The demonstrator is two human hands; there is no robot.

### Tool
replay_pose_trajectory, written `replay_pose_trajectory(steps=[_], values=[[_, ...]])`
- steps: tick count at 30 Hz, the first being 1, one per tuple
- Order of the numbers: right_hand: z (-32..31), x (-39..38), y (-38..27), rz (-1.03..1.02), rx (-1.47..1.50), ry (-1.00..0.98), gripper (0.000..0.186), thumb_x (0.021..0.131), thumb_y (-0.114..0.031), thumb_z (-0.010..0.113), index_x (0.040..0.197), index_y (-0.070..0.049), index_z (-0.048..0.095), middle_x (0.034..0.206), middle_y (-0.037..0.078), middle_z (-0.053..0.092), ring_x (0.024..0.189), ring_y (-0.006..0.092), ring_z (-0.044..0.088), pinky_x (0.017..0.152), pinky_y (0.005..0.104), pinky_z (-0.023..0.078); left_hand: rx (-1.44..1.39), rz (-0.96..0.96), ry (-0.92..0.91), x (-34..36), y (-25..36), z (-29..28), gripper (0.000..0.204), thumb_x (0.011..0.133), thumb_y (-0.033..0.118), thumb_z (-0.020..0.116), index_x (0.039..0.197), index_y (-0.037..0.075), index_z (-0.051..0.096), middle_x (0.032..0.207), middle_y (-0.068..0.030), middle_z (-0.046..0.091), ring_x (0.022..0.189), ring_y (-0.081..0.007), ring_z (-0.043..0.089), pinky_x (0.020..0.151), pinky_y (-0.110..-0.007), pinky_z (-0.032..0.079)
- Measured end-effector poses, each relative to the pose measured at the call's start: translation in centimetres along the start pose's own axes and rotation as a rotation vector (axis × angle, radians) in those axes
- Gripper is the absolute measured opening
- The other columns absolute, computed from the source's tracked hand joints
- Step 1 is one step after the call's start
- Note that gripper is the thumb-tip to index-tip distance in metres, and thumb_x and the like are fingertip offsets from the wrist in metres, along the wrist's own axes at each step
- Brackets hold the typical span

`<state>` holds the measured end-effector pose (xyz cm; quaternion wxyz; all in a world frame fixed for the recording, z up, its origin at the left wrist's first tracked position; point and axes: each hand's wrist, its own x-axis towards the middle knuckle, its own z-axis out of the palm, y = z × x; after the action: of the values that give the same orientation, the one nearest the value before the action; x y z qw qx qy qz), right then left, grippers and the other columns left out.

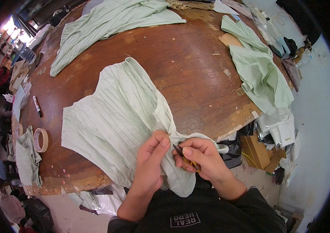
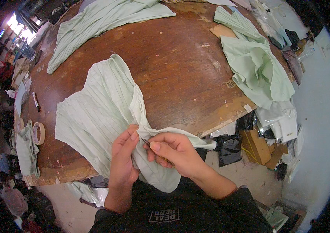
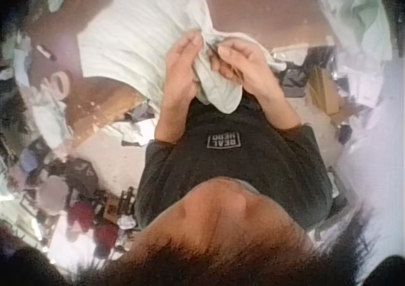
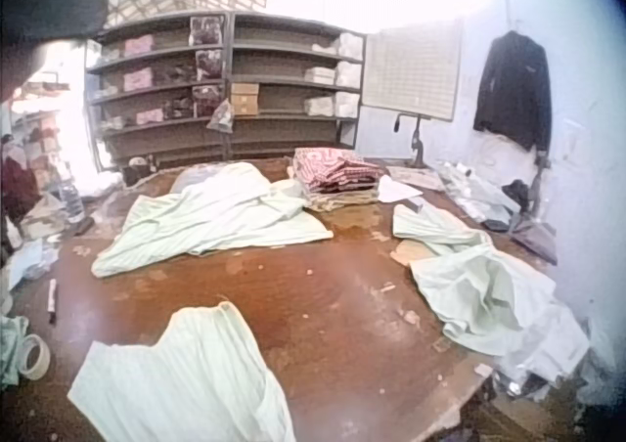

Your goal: The person uses a small blade to cut along the edge of a light green pleated fabric laid on a wooden table. The person repeatedly repositions the fabric and continues cutting along its edge throughout the clip.

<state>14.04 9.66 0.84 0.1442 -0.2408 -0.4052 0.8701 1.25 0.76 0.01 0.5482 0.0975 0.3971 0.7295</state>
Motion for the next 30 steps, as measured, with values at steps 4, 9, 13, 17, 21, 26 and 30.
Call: replay_pose_trajectory(steps=[4, 9, 13, 17, 21, 26, 30], values=[[-0.2, 0.2, -0.1, 0.009, -0.015, 0.008, 0.025, 0.094, -0.021, 0.058, 0.100, 0.003, 0.062, 0.075, 0.007, 0.062, 0.054, 0.0052, 0.044, 0.047, 0.0200, 0.033, -0.031, -0.009, -0.007, 0.0, -0.1, 0.2, 0.013, 0.098, 0.013, 0.049, 0.088, 0.005, 0.053, 0.082, 0.0016, 0.052, 0.076, -0.0056, 0.049, 0.070, -0.021, 0.040], [-0.4, 0.2, 0.0, 0.012, -0.051, 0.022, 0.023, 0.093, -0.021, 0.060, 0.100, 0.001, 0.063, 0.074, 0.005, 0.063, 0.055, 0.0046, 0.044, 0.048, 0.0192, 0.033, -0.019, -0.012, -0.031, -0.3, 0.4, 0.6, 0.013, 0.098, 0.013, 0.049, 0.088, 0.005, 0.053, 0.081, 0.0015, 0.052, 0.076, -0.0055, 0.049, 0.070, -0.021, 0.040], [-0.7, 0.2, 0.4, 0.015, -0.065, 0.037, 0.022, 0.092, -0.021, 0.061, 0.100, 0.000, 0.063, 0.073, 0.004, 0.063, 0.055, 0.0039, 0.044, 0.049, 0.0188, 0.034, 0.014, 0.007, -0.025, -0.1, 0.0, 0.4, 0.014, 0.098, 0.013, 0.049, 0.088, 0.004, 0.053, 0.080, 0.0021, 0.051, 0.076, -0.0052, 0.048, 0.071, -0.021, 0.039], [-0.7, 0.2, 0.4, 0.018, -0.098, 0.038, 0.021, 0.093, -0.019, 0.060, 0.102, 0.000, 0.062, 0.074, 0.004, 0.063, 0.056, 0.0036, 0.044, 0.050, 0.0181, 0.033, 0.002, 0.020, -0.073, -0.1, -0.2, -0.1, 0.013, 0.098, 0.013, 0.050, 0.089, 0.004, 0.054, 0.083, 0.0024, 0.050, 0.079, -0.0046, 0.046, 0.074, -0.021, 0.038], [-1.0, -0.5, 0.7, -0.192, -0.112, 0.027, 0.025, 0.090, -0.017, 0.063, 0.106, 0.001, 0.060, 0.085, 0.007, 0.063, 0.065, 0.0076, 0.051, 0.057, 0.0216, 0.041, 0.073, 0.070, -0.018, 0.0, -0.7, -0.4, 0.012, 0.097, 0.013, 0.050, 0.092, 0.004, 0.055, 0.088, 0.0035, 0.050, 0.086, -0.0039, 0.044, 0.079, -0.022, 0.037], [-0.4, 0.0, 0.7, -0.632, -0.857, 0.196, 0.041, 0.081, -0.013, 0.072, 0.116, 0.001, 0.056, 0.093, 0.012, 0.061, 0.077, 0.0181, 0.059, 0.069, 0.0301, 0.048, 0.055, 0.060, 0.075, -0.2, -0.7, -0.1, 0.013, 0.097, 0.012, 0.051, 0.101, 0.001, 0.057, 0.096, 0.0033, 0.051, 0.092, -0.0045, 0.045, 0.085, -0.021, 0.036], [0.1, 0.7, 1.0, -0.711, -1.028, 0.195, 0.043, 0.078, -0.007, 0.071, 0.118, 0.001, 0.056, 0.090, 0.014, 0.060, 0.078, 0.0258, 0.062, 0.069, 0.0317, 0.049, 0.057, 0.084, 0.061, 0.0, -1.3, -0.4, 0.016, 0.098, 0.012, 0.051, 0.104, 0.000, 0.057, 0.097, 0.0021, 0.053, 0.093, -0.0050, 0.046, 0.087, -0.020, 0.036]])
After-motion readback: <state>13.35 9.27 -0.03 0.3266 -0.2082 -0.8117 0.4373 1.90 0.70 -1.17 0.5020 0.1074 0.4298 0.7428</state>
